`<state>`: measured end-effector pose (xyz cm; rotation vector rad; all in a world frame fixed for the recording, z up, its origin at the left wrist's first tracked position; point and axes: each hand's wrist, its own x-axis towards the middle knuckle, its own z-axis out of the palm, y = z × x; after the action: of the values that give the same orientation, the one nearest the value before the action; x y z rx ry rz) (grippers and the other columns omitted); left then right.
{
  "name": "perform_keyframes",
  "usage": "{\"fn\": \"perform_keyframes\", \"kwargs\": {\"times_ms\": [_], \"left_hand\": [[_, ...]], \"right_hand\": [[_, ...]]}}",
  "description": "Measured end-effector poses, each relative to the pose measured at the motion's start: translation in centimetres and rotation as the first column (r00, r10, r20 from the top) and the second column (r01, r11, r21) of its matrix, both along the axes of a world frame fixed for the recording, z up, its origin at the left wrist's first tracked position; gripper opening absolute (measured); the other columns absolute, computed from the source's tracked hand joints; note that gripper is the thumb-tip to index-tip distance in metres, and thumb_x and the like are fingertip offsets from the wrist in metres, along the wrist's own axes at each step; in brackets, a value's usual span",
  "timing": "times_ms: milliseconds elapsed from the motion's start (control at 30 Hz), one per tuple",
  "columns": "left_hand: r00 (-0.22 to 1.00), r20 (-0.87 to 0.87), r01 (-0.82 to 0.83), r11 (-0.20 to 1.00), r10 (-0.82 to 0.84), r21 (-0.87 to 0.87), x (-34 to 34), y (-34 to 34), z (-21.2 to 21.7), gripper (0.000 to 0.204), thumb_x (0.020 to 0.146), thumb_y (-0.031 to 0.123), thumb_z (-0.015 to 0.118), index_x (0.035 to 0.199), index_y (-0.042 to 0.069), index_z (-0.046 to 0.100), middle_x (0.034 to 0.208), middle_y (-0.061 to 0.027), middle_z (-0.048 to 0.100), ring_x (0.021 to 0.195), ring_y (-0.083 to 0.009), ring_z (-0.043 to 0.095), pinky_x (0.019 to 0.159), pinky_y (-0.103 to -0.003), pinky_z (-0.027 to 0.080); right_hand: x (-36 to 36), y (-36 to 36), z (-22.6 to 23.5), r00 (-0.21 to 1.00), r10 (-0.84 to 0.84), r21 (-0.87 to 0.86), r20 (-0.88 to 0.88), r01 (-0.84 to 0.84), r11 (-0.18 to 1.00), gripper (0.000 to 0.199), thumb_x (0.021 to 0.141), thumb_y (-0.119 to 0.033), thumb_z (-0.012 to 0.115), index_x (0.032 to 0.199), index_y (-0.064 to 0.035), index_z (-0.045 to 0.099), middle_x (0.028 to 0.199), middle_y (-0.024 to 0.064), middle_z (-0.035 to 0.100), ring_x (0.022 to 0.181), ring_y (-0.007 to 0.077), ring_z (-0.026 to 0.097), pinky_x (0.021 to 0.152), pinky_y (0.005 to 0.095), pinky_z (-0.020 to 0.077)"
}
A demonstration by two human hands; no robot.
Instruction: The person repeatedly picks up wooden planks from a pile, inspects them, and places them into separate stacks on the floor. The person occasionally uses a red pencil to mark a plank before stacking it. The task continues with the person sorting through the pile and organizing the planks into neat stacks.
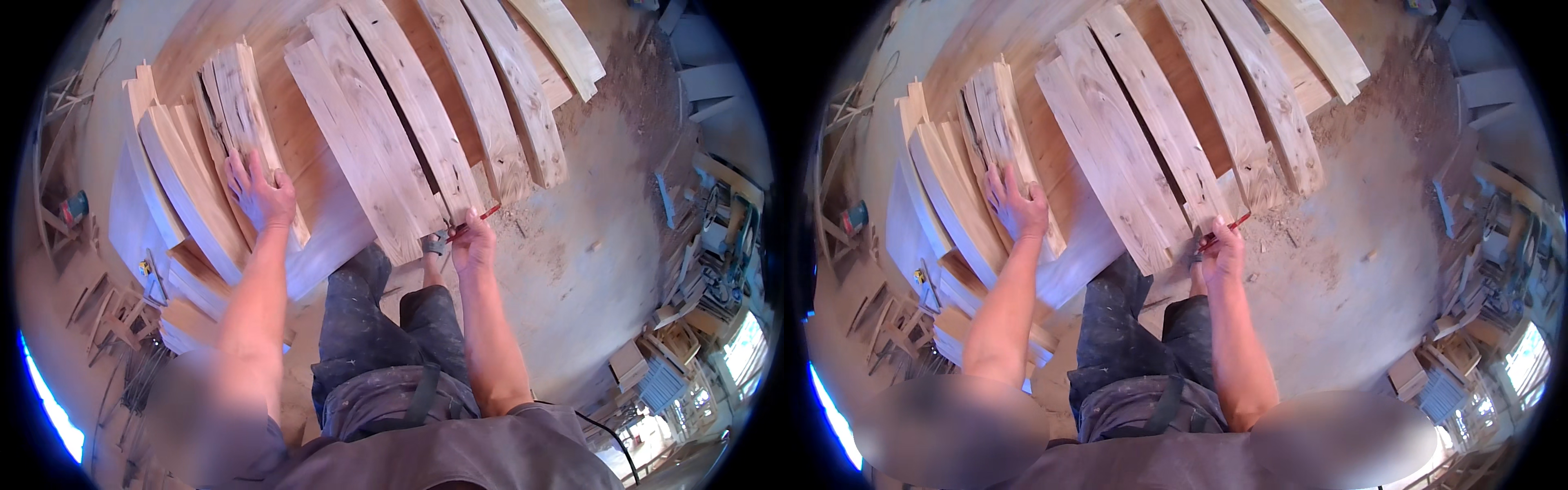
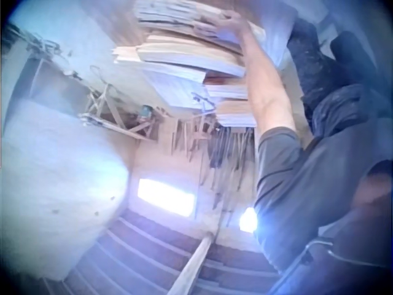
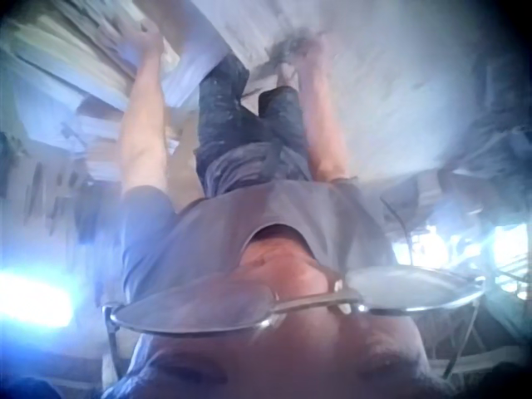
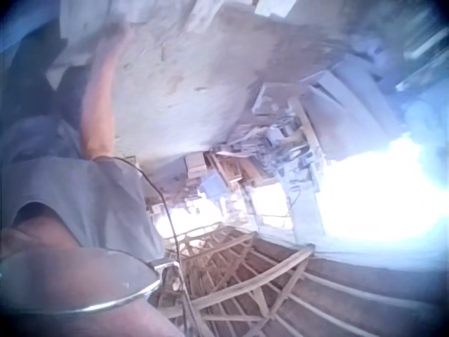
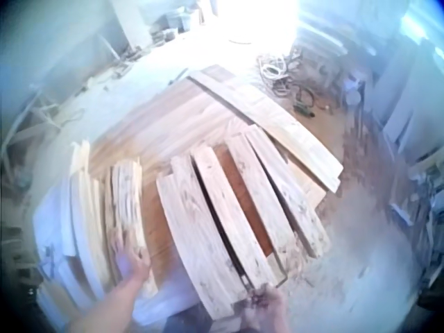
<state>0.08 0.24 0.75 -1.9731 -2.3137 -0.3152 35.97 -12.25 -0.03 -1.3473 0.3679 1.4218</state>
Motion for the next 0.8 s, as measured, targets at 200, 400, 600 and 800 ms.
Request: {"fn": "perform_keyframes", "kwargs": {"times_ms": [200,400,600,800], "left_hand": [[1.0,-0.011,-0.002,1.0,0.002,-0.005,-0.3,0.2,0.2,0.059,0.081,0.02,0.071,0.138,0.007,0.06,0.164,-0.0184,0.035,0.15,-0.0422,0.031,0.121,-0.057,0.028],[1.0,0.026,0.0,1.0,0.0,-0.011,-0.1,0.2,0.3,0.059,0.083,0.019,0.07,0.14,0.007,0.058,0.163,-0.0186,0.035,0.151,-0.0421,0.03,0.121,-0.057,0.027],[0.998,0.051,-0.032,0.998,0.035,-0.061,0.3,0.1,1.5,0.06,0.083,0.018,0.07,0.14,0.006,0.056,0.165,-0.0191,0.032,0.152,-0.0425,0.028,0.121,-0.058,0.027],[0.996,0.08,-0.034,0.998,0.038,-0.055,0.6,0.4,1.6,0.062,0.081,0.017,0.069,0.14,0.006,0.055,0.166,-0.019,0.03,0.153,-0.0422,0.026,0.123,-0.059,0.026]], "right_hand": [[0.6,2.4,2.9,0.923,-0.041,-0.085,-0.383,0.009,0.996,0.063,0.101,-0.064,0.042,0.12,-0.0069,0.06,0.084,0.0191,0.064,0.064,0.0307,0.055,0.054,0.0402,0.0425],[2.4,1.6,2.3,0.899,0.017,-0.058,-0.437,-0.047,0.997,0.07,0.099,-0.07,0.043,0.124,-0.0065,0.061,0.091,0.0204,0.067,0.071,0.0327,0.056,0.056,0.04,0.0412],[3.1,0.3,1.4,0.895,0.065,-0.083,-0.442,-0.113,0.99,0.07,0.097,-0.07,0.047,0.125,-0.0071,0.063,0.096,0.0215,0.068,0.073,0.0336,0.058,0.056,0.0401,0.0411],[3.0,0.6,1.5,0.886,0.029,-0.052,-0.464,-0.06,0.997,0.068,0.096,-0.069,0.051,0.123,-0.0083,0.065,0.092,0.0213,0.07,0.073,0.0336,0.059,0.055,0.0396,0.0415]]}}
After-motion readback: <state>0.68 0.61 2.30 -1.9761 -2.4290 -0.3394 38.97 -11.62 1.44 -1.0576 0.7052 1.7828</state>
